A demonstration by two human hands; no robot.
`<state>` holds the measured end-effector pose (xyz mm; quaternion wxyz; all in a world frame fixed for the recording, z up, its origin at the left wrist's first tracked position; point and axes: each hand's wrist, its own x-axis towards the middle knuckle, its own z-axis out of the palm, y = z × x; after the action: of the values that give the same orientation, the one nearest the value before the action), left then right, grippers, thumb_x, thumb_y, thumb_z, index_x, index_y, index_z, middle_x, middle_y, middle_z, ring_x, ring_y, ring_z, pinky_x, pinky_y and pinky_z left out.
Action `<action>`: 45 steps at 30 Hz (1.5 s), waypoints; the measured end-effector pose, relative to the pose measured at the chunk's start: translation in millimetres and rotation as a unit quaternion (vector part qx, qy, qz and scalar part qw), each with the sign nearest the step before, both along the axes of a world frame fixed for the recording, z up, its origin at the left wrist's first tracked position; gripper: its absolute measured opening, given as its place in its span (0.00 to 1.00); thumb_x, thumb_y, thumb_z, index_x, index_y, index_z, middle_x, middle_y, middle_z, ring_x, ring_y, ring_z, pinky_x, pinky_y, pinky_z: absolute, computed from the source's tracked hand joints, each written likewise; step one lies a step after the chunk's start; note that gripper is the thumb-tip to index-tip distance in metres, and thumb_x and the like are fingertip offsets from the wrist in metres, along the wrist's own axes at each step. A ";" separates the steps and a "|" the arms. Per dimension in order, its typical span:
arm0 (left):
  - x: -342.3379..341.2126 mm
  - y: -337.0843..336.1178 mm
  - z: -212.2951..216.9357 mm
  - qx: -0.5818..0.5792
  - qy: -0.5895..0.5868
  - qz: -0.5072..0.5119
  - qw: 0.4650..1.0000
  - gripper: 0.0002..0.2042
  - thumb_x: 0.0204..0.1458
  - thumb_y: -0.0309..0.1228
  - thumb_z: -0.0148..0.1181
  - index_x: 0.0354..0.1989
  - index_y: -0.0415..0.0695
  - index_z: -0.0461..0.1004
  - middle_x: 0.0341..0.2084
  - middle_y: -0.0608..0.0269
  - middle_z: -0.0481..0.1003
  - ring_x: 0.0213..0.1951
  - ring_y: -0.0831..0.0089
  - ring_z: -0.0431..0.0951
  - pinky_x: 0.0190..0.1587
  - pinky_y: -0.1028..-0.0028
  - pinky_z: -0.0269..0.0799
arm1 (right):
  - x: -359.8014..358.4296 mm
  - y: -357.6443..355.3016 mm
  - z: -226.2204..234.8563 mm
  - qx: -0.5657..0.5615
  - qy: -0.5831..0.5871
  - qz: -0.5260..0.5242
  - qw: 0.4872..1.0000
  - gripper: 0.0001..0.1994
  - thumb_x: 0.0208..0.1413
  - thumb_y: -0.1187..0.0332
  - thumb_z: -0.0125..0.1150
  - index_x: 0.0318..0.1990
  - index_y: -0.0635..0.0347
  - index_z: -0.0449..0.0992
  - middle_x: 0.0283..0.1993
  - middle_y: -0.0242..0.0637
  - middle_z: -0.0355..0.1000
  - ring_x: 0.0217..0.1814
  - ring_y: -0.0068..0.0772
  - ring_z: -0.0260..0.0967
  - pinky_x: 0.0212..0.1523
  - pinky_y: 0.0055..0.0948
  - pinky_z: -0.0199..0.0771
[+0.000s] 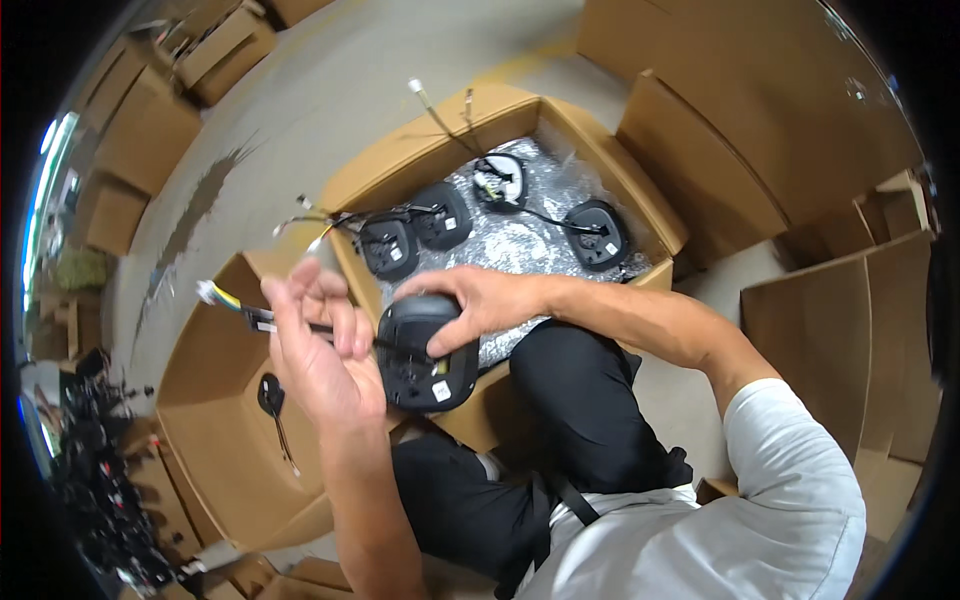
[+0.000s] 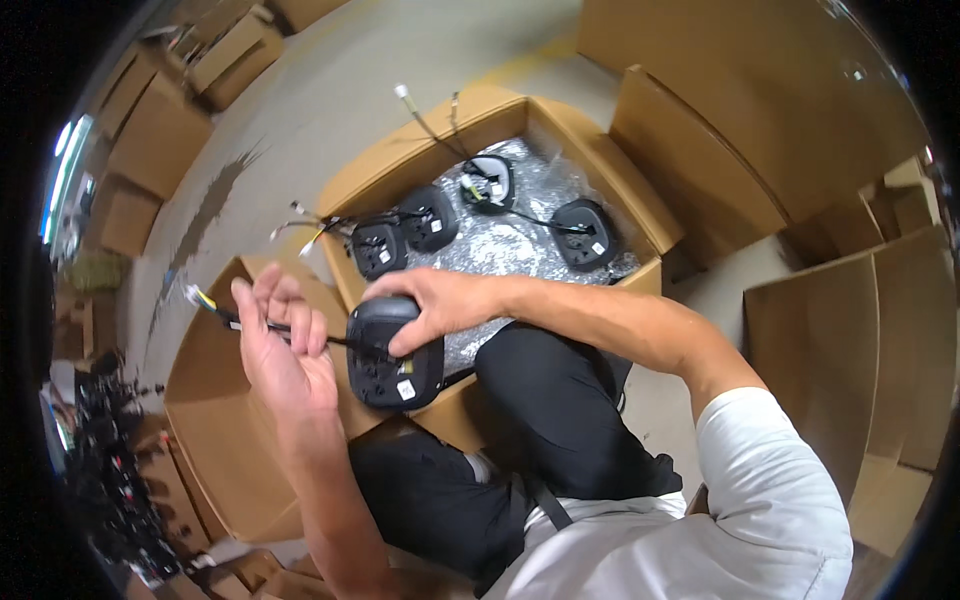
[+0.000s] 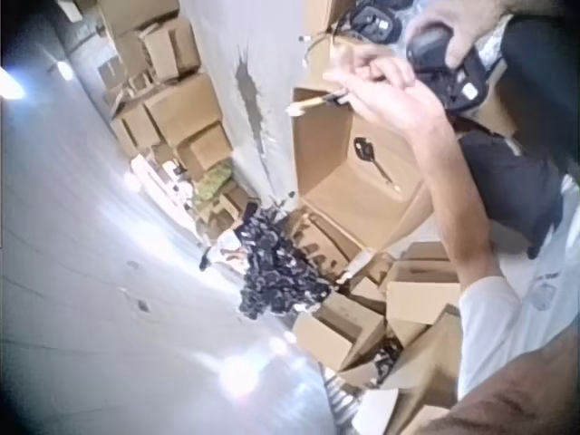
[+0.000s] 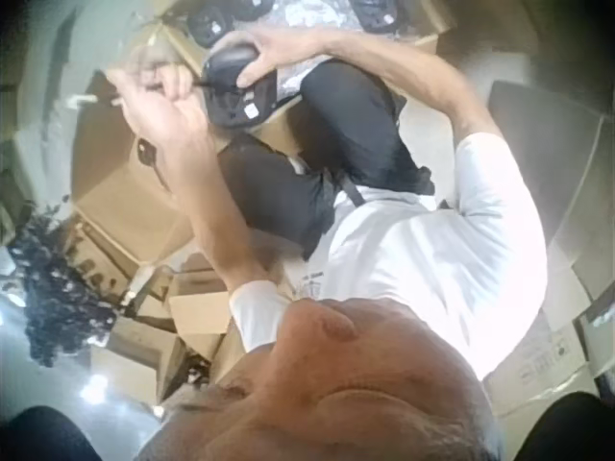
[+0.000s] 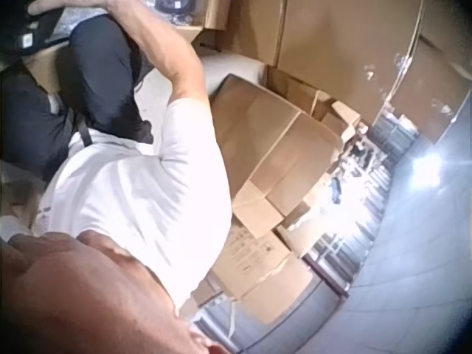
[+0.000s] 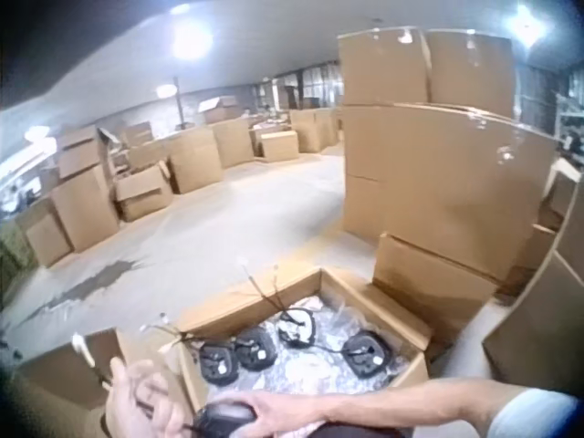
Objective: The person sits on the floor and transfers small black electronic devices from a large cardboard box into a smaller one. They place bubble wrap inside the smaller box and arrange the devices on top of it.
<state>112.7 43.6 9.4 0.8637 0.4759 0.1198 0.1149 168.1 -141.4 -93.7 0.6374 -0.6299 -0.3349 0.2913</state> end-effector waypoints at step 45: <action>-48.5 247.9 -24.6 0.730 -0.072 -0.109 0.671 0.13 0.65 0.24 0.54 0.55 0.33 0.77 0.44 0.48 0.82 0.46 0.58 0.83 0.52 0.67 0.75 | 60.3 50.7 -43.6 0.021 0.187 -0.132 0.973 0.31 0.70 0.43 0.50 0.66 0.62 0.69 0.55 0.39 0.76 0.55 0.30 0.74 0.59 0.37 0.75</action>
<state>64.1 291.6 -15.2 0.2537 0.9544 -0.1174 0.1050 228.4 -90.7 -137.3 0.7345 -0.5893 -0.1295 0.3107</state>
